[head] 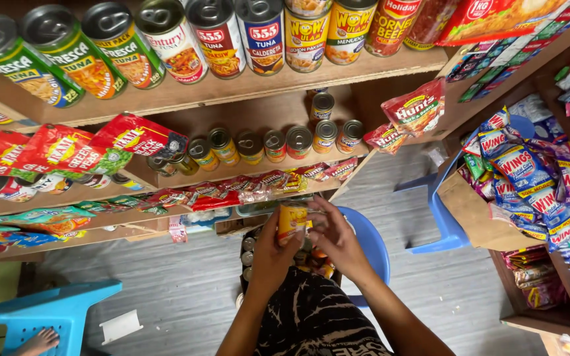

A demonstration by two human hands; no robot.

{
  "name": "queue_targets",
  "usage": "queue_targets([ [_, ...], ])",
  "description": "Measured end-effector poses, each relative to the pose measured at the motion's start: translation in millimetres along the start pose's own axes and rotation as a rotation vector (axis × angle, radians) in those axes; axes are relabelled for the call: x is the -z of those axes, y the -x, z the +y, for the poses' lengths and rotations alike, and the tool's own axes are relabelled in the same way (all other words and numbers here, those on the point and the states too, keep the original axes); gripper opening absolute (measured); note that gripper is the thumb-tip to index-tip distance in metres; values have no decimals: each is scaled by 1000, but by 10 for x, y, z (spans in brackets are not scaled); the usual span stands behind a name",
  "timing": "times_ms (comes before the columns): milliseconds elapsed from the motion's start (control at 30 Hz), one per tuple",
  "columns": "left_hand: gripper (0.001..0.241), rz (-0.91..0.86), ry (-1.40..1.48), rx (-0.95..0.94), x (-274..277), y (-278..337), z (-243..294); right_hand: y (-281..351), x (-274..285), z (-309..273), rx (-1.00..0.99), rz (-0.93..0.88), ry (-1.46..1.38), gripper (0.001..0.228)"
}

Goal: Stocking shelves with various canned goods from a box.

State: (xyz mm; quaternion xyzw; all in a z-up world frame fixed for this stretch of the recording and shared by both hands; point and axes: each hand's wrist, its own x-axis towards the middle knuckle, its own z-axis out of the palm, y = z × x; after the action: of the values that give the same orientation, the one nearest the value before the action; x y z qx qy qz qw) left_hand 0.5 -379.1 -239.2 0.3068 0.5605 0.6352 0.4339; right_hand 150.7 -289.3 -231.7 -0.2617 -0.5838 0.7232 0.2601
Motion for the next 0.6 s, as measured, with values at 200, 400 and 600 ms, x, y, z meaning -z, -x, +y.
queue_targets([
  [200, 80, -16, -505, -327, -107, 174, 509, -74, -74, -209, -126, 133, 146, 68],
  [400, 78, 200, -551, -462, -232, 232, 335, -165, -169, -402, 72, 180, -141, 62],
  [600, 77, 210, -63, -328, -283, 272, 267, -193, -256, -506, 55, 214, -328, 55],
])
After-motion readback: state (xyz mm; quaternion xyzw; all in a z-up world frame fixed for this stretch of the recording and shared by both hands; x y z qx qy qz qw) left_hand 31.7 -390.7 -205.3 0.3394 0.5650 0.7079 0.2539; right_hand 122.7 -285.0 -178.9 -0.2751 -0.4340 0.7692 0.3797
